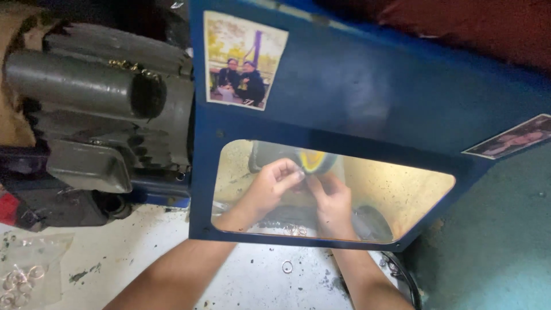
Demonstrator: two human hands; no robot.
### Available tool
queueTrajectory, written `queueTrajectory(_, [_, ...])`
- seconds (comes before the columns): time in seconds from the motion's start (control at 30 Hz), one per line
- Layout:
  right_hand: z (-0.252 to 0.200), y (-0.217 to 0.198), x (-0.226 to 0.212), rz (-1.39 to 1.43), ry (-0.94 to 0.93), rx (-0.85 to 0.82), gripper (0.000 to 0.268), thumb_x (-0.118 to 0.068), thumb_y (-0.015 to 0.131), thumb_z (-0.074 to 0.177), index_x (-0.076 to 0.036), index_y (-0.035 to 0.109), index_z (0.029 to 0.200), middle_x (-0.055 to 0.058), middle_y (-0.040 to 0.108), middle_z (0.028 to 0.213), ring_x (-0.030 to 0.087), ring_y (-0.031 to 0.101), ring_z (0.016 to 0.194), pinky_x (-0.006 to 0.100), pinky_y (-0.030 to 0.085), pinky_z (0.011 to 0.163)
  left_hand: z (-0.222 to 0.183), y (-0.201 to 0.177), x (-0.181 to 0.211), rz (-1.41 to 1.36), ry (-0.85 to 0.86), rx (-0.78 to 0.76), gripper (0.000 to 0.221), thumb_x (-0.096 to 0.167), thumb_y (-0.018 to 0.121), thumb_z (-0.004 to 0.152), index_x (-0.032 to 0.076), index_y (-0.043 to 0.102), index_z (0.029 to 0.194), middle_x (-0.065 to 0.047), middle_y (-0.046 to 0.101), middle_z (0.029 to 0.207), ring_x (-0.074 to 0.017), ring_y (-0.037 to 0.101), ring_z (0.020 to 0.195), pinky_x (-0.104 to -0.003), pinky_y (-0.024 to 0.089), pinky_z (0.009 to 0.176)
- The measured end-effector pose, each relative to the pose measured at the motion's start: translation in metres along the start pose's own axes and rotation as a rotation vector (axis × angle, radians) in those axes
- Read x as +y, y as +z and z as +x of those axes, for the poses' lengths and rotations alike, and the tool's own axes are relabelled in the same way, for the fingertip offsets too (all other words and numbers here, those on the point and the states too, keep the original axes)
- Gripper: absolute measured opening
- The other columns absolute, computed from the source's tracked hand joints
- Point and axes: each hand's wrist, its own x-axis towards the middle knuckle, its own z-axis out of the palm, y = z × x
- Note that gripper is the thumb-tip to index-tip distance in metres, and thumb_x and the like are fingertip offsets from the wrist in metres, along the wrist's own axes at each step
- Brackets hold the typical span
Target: Polishing a small jewelry component using a stationary rotating polishing wheel inside a protective enclosure.
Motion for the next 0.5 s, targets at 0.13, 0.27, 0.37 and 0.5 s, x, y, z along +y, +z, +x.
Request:
queueTrajectory(0.13, [-0.001, -0.015, 0.007, -0.101, -0.074, -0.053, 0.019, -0.014, 0.079, 0.089, 0.0, 0.078, 0.101, 0.016, 0.079, 0.093, 0.016, 0.069, 0.094, 0.043, 0.058, 0.089, -0.005, -0.002, 0.024, 0.115, 0.002, -0.113, 0.009, 0.014, 0.069, 0.094, 0.005, 0.069, 0.096, -0.011, 0.072, 0.084, -0.021, 0.069, 0.083, -0.038, 0.058, 0.078])
queueTrajectory(0.27, [0.001, -0.026, 0.014, -0.115, -0.084, -0.056, 0.02, -0.017, 0.079, 0.089, 0.0, 0.078, 0.1, 0.015, 0.08, 0.089, 0.016, 0.071, 0.089, 0.041, 0.059, 0.086, -0.005, 0.002, 0.031, 0.186, -0.003, -0.114, 0.014, 0.018, 0.072, 0.092, 0.006, 0.069, 0.098, -0.013, 0.075, 0.088, -0.0231, 0.071, 0.085, -0.041, 0.058, 0.081])
queueTrajectory(0.37, [0.005, -0.03, 0.005, -0.125, -0.041, -0.078, 0.02, -0.02, 0.077, 0.09, -0.002, 0.078, 0.1, 0.015, 0.08, 0.087, 0.018, 0.073, 0.084, 0.041, 0.059, 0.083, -0.004, 0.007, 0.026, 0.199, -0.05, -0.092, 0.017, 0.022, 0.071, 0.093, 0.007, 0.07, 0.099, -0.013, 0.076, 0.087, -0.0227, 0.071, 0.083, -0.04, 0.058, 0.081])
queueTrajectory(0.5, [0.002, -0.023, -0.007, -0.114, 0.018, -0.097, 0.019, -0.021, 0.075, 0.092, -0.004, 0.079, 0.1, 0.012, 0.079, 0.085, 0.017, 0.072, 0.081, 0.039, 0.06, 0.082, -0.001, 0.006, 0.009, 0.165, -0.039, -0.044, 0.017, 0.023, 0.068, 0.096, 0.007, 0.069, 0.099, -0.009, 0.073, 0.082, -0.0189, 0.07, 0.078, -0.037, 0.059, 0.076])
